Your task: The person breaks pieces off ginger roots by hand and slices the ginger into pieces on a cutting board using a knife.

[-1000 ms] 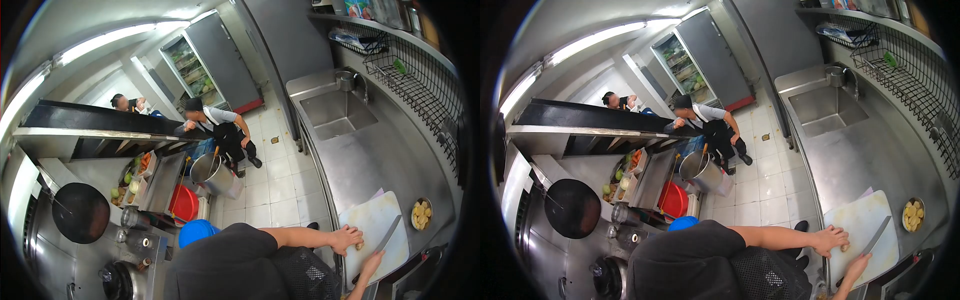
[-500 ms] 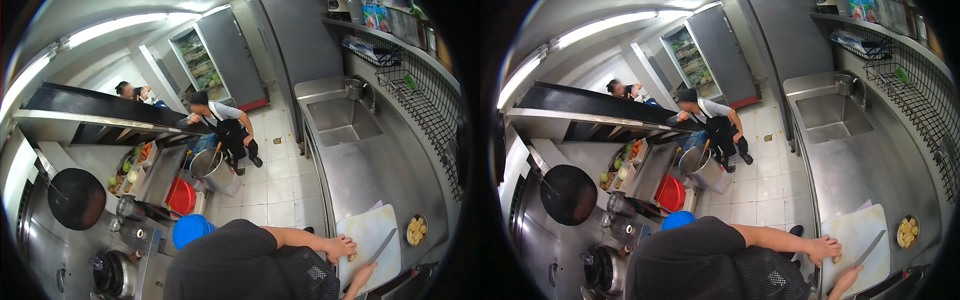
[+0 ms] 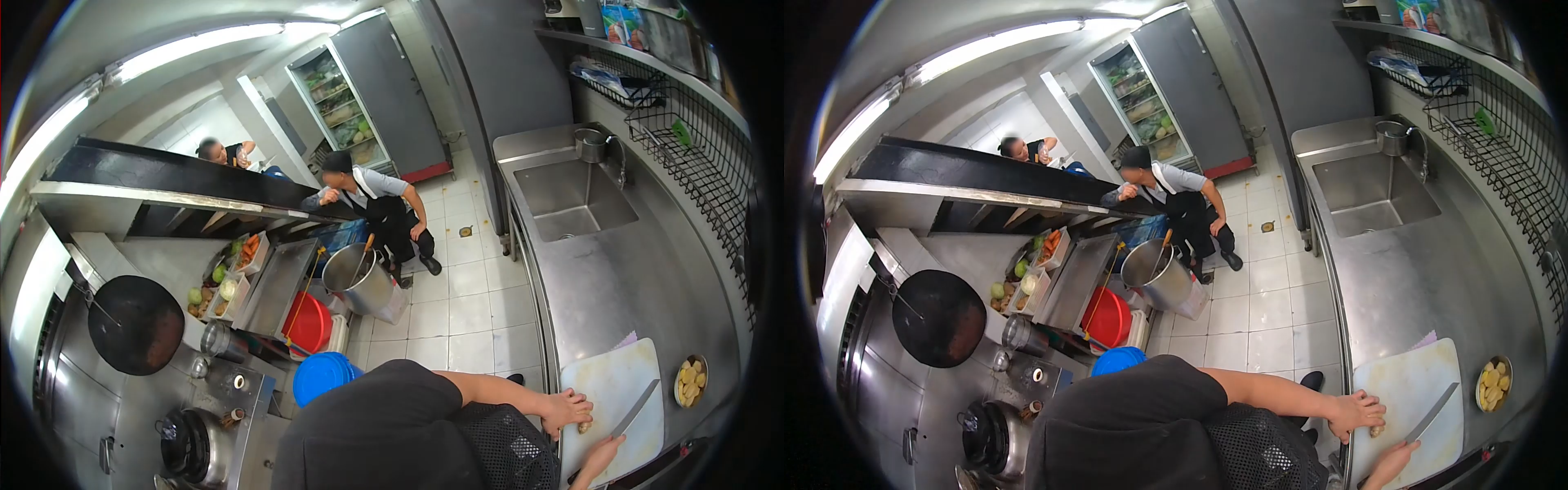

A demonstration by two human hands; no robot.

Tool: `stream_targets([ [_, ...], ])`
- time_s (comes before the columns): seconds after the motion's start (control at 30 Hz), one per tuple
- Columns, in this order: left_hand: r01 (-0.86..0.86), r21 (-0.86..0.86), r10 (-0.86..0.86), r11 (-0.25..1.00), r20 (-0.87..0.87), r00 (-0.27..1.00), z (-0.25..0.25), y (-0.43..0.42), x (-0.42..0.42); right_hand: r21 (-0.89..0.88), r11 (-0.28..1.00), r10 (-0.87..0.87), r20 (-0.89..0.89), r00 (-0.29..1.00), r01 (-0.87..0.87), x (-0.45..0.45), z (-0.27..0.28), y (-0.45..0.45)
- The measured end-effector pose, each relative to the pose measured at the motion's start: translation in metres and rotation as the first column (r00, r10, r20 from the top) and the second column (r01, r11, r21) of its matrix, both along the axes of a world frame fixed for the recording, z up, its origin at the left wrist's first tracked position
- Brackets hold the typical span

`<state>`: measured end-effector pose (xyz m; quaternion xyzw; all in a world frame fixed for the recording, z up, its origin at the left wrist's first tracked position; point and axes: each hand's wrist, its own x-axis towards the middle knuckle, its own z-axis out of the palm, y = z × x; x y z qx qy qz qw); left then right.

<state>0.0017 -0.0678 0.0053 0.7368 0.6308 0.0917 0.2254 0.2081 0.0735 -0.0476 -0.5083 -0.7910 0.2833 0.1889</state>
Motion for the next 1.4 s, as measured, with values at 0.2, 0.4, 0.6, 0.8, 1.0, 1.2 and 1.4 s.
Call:
stream_targets([
  [0.2, 0.016, -0.022, -0.016, 1.0, -0.004, 1.0, 0.003, 0.002, -0.002, -0.004, 1.0, 0.011, -0.034, 0.999, -0.011, 0.002, -0.02, 0.014],
  [0.4, 0.014, 0.01, -0.015, 1.0, 0.022, 1.0, 0.002, 0.001, 0.001, 0.063, 0.998, 0.032, -0.013, 0.999, -0.032, 0.014, -0.05, 0.03],
  [0.6, 0.01, 0.016, -0.01, 1.0, 0.031, 0.999, 0.001, -0.001, 0.0, 0.055, 0.998, 0.025, 0.045, 0.999, -0.027, 0.012, -0.035, 0.022],
  [0.8, 0.005, 0.013, -0.006, 1.0, 0.038, 0.999, 0.002, -0.001, 0.001, 0.115, 0.992, 0.045, 0.038, 0.998, -0.049, 0.017, -0.051, 0.031],
  [1.0, -0.006, 0.032, 0.004, 0.999, 0.054, 0.999, -0.009, 0.001, 0.0, 0.043, 0.999, 0.024, 0.012, 1.0, -0.025, 0.006, -0.01, 0.007],
  [1.2, -0.006, 0.014, 0.005, 1.0, 0.047, 0.999, 0.004, 0.0, 0.001, 0.023, 0.999, -0.025, 0.051, 0.998, 0.023, -0.003, 0.022, -0.004],
  [1.4, -0.017, 0.013, 0.016, 1.0, 0.048, 0.999, 0.0, 0.001, 0.002, 0.05, 0.999, -0.018, 0.013, 1.0, 0.017, 0.001, 0.002, 0.003],
])
